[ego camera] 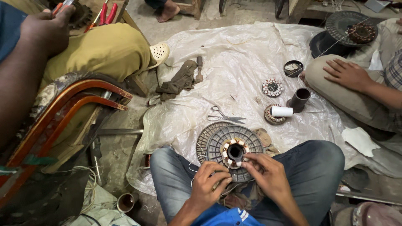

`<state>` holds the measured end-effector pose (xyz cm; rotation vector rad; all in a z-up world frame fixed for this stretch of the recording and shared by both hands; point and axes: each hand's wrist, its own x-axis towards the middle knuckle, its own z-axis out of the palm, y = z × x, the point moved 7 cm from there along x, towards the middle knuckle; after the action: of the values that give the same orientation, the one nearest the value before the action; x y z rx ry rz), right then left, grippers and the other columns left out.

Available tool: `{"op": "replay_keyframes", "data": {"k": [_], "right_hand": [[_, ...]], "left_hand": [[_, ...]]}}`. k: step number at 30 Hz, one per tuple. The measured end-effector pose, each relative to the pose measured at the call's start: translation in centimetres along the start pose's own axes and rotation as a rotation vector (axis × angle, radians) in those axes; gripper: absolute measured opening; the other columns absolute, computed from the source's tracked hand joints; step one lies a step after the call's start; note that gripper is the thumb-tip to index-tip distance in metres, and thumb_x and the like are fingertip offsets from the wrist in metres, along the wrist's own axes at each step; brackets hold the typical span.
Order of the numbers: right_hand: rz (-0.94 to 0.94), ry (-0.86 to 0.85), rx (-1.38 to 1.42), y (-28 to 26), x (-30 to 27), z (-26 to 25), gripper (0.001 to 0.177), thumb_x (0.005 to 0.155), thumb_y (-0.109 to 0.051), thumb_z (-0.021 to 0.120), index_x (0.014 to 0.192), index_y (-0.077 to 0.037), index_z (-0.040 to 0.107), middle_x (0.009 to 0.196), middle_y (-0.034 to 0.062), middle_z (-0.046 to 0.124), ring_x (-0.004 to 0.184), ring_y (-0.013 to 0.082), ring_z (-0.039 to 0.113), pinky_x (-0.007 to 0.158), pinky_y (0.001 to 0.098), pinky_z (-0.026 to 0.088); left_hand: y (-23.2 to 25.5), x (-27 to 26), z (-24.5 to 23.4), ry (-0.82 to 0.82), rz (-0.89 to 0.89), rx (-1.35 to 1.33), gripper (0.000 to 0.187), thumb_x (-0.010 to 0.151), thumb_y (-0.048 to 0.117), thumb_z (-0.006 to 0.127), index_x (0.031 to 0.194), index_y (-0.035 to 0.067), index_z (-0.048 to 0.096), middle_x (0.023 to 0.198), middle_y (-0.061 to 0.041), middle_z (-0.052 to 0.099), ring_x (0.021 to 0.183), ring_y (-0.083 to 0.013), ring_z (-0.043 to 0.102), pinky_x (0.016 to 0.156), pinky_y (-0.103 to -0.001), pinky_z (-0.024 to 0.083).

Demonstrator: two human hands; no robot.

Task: The person sits on the floor and winds white thread around the copper coils of a motor stator. They repeatedly loop the thread through the slots to secure the windings, occasionally adjusting the stator's position.

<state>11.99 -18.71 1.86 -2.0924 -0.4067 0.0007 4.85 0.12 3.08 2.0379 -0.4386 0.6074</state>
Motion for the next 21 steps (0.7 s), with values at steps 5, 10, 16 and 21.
{"op": "replay_keyframes", "data": {"k": [5,10,16,21], "right_hand": [[-0.402,0.003,0.045,-6.0,-2.8,0.8,0.031,0.082,-0.015,0.079,0.111,-0.009,0.07,0.096,0.0049,0.072,0.078,0.0183,0.071,0.067,0.0312,0.057],[-0.955,-0.365,-0.118,-11.1,-6.7,4.5,0.041,0.086,-0.015,0.075,0.127,-0.015,0.072,0.116,0.0026,0.073,0.105,0.024,0.071,0.09,0.0437,0.056],[-0.553,-0.119,0.058,-6.2,-2.7,-0.1,0.042,0.083,-0.02,0.081,0.121,-0.009,0.069,0.118,0.0057,0.072,0.114,0.0253,0.068,0.096,0.039,0.056],[-0.64,-0.39,-0.068,-3.5,-4.5,2.1,0.043,0.072,-0.027,0.083,0.108,-0.006,0.072,0.11,0.0069,0.072,0.107,0.0315,0.067,0.092,0.0452,0.049]], "left_hand": [[-1.4,-0.9,1.2,-0.089,-0.158,-0.269,0.017,0.092,0.006,0.075,0.107,0.001,0.069,0.107,-0.012,0.073,0.102,-0.0286,0.072,0.09,-0.038,0.058],[-3.7,-3.9,5.5,-0.346,-0.505,-0.927,0.042,0.084,0.021,0.076,0.116,-0.004,0.068,0.106,-0.009,0.072,0.097,-0.0169,0.07,0.088,-0.03,0.056],[-4.2,-8.6,7.3,-0.436,-0.831,-1.191,0.031,0.099,0.014,0.073,0.118,-0.009,0.068,0.096,-0.012,0.074,0.087,-0.0173,0.072,0.083,-0.029,0.059],[-3.9,-7.7,5.1,-0.378,-0.869,-1.253,0.027,0.101,0.01,0.069,0.12,-0.009,0.067,0.094,-0.015,0.075,0.086,-0.0194,0.074,0.083,-0.032,0.061]]}}
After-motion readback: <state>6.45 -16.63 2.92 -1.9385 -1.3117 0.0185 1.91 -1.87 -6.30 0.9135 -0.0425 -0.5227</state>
